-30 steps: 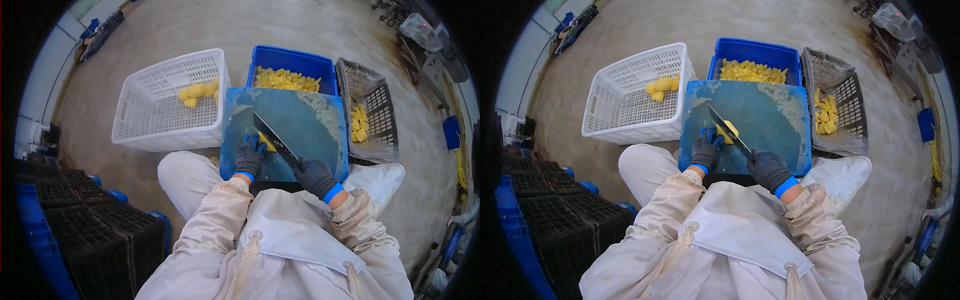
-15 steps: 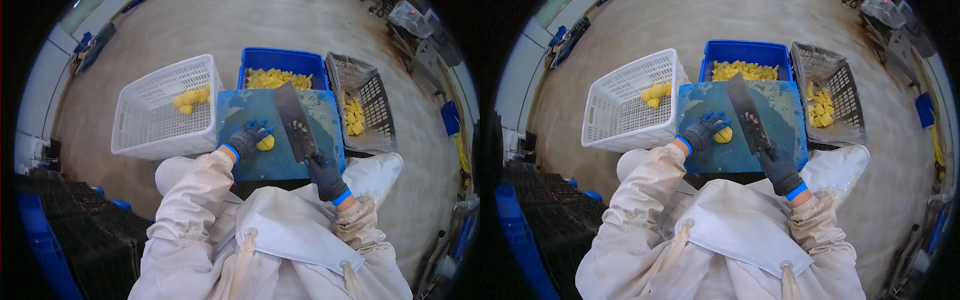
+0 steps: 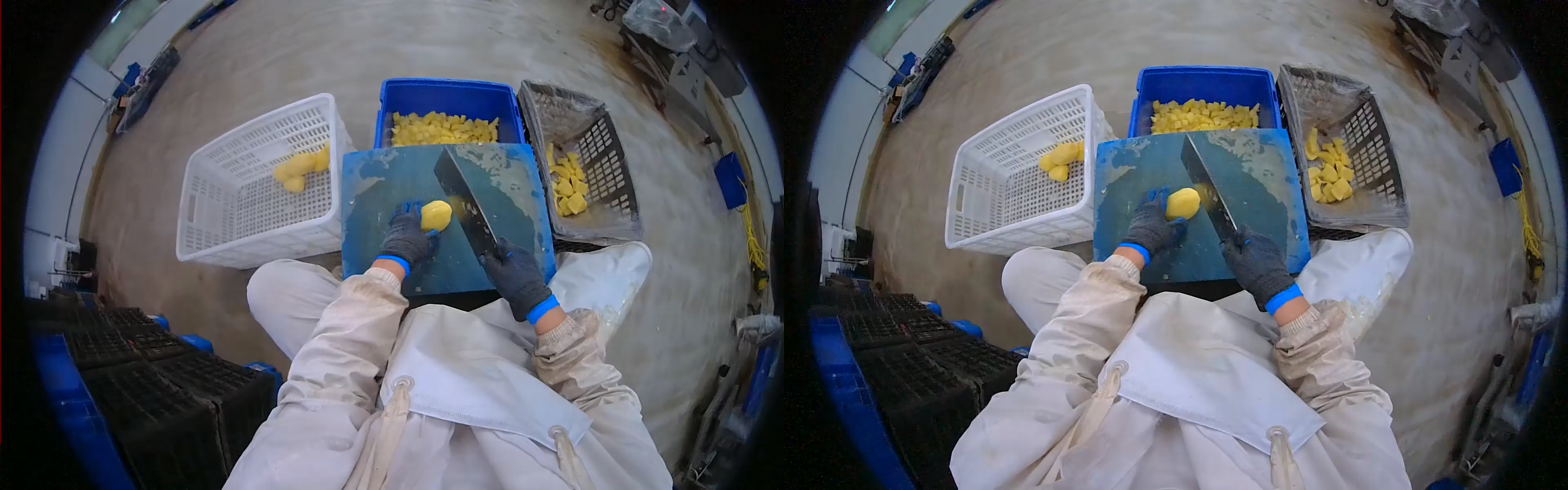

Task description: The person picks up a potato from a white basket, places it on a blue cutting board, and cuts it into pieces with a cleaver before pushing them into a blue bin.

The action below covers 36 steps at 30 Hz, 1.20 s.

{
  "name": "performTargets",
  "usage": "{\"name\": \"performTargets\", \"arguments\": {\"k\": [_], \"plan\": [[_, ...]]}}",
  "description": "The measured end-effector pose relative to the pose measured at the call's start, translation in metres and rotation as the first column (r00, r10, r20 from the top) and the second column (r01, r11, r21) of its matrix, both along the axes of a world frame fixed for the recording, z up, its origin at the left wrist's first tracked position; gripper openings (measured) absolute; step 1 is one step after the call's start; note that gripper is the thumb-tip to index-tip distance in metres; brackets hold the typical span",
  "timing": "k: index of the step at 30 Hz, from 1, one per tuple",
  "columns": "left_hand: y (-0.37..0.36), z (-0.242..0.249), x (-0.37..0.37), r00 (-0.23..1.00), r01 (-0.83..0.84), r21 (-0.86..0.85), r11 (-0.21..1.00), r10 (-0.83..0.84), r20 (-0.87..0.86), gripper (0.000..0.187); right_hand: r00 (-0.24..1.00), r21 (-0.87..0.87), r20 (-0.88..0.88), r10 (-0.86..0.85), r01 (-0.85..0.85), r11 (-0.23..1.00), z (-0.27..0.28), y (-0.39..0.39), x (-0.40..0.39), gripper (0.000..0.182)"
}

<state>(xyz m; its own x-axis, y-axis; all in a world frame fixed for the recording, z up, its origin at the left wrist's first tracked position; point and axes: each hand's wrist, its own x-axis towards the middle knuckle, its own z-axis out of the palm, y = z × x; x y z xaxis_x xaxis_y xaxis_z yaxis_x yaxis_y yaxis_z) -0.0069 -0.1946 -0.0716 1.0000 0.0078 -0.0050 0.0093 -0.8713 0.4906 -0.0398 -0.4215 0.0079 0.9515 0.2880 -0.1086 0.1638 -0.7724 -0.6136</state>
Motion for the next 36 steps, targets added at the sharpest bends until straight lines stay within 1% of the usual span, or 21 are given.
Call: {"name": "performTargets", "arguments": {"k": [1, 3, 4, 6, 7, 9, 11, 14, 16, 20, 21, 23, 27, 29, 31, 33, 36], "plan": [[0.007, 0.000, -0.003, 1.000, 0.001, 0.003, 1.000, -0.001, 0.002, 0.067, 0.999, -0.024, -0.036, 0.007, -0.007, 1.000, -0.002, 0.002, 0.002, 0.033], [0.017, -0.002, -0.008, 1.000, 0.017, -0.117, 0.993, -0.015, 0.015, 0.063, 0.997, -0.047, -0.073, 0.008, -0.011, 0.999, -0.003, 0.008, 0.003, 0.035], [0.017, -0.003, -0.008, 1.000, 0.017, -0.118, 0.993, -0.015, 0.014, 0.063, 0.999, -0.071, -0.050, 0.019, -0.023, 0.997, 0.000, 0.010, 0.003, 0.034], [0.017, -0.004, -0.008, 0.998, -0.007, -0.126, 0.992, 0.015, 0.066, 0.055, 0.999, -0.100, -0.031, 0.033, -0.036, 0.994, 0.003, 0.015, 0.002, 0.034], [0.017, -0.004, -0.007, 0.998, -0.009, -0.131, 0.991, 0.018, 0.066, 0.055, 0.998, -0.115, -0.049, 0.034, -0.040, 0.993, 0.005, 0.018, 0.002, 0.033], [0.018, -0.003, -0.006, 0.993, 0.015, -0.119, 0.993, -0.001, 0.121, 0.050, 0.997, -0.132, -0.068, 0.036, -0.045, 0.990, 0.008, 0.022, 0.004, 0.032], [0.017, -0.002, -0.007, 0.992, 0.006, -0.130, 0.992, 0.010, 0.125, 0.049, 0.996, -0.207, -0.087, 0.035, -0.052, 0.977, 0.011, 0.026, 0.005, 0.031], [0.017, -0.001, -0.008, 0.993, -0.009, -0.132, 0.991, 0.024, 0.115, 0.048, 0.992, -0.240, -0.121, 0.043, -0.071, 0.968, 0.019, 0.032, 0.005, 0.032], [0.017, -0.002, -0.008, 0.995, -0.016, -0.124, 0.992, 0.028, 0.098, 0.047, 0.989, -0.250, -0.146, 0.033, -0.069, 0.966, 0.024, 0.035, 0.005, 0.032], [0.018, -0.006, -0.007, 0.989, 0.001, -0.155, 0.988, 0.021, 0.145, 0.047, 0.982, -0.264, -0.183, 0.048, -0.096, 0.960, 0.017, 0.041, 0.006, 0.032], [0.018, -0.006, -0.008, 0.985, 0.010, -0.174, 0.985, 0.021, 0.172, 0.048, 0.982, -0.263, -0.183, 0.050, -0.098, 0.960, 0.006, 0.043, 0.007, 0.032], [0.018, -0.003, -0.008, 0.989, 0.011, -0.172, 0.985, 0.015, 0.150, 0.048, 0.989, -0.263, -0.131, 0.070, -0.103, 0.959, -0.020, 0.047, 0.013, 0.033], [0.017, -0.005, -0.007, 0.993, -0.009, -0.163, 0.987, 0.029, 0.118, 0.048, 0.992, -0.232, -0.118, 0.045, -0.071, 0.970, 0.001, 0.050, 0.019, 0.034], [0.015, 0.000, -0.011, 0.995, -0.020, -0.192, 0.981, 0.039, 0.095, 0.048, 0.998, -0.158, -0.057, 0.027, -0.035, 0.987, 0.016, 0.051, 0.000, 0.033], [0.015, 0.001, -0.010, 0.995, -0.012, -0.210, 0.978, 0.032, 0.091, 0.049, 0.997, -0.184, -0.074, 0.027, -0.040, 0.982, 0.015, 0.050, -0.004, 0.032], [0.017, 0.001, -0.009, 0.989, 0.012, -0.106, 0.994, 0.004, 0.149, 0.045, 0.996, -0.209, -0.084, 0.026, -0.043, 0.977, 0.014, 0.050, -0.005, 0.031], [0.017, -0.002, -0.009, 0.990, 0.001, -0.121, 0.993, 0.016, 0.143, 0.046, 0.993, -0.219, -0.097, 0.063, -0.083, 0.972, 0.011, 0.049, -0.007, 0.030]]}}
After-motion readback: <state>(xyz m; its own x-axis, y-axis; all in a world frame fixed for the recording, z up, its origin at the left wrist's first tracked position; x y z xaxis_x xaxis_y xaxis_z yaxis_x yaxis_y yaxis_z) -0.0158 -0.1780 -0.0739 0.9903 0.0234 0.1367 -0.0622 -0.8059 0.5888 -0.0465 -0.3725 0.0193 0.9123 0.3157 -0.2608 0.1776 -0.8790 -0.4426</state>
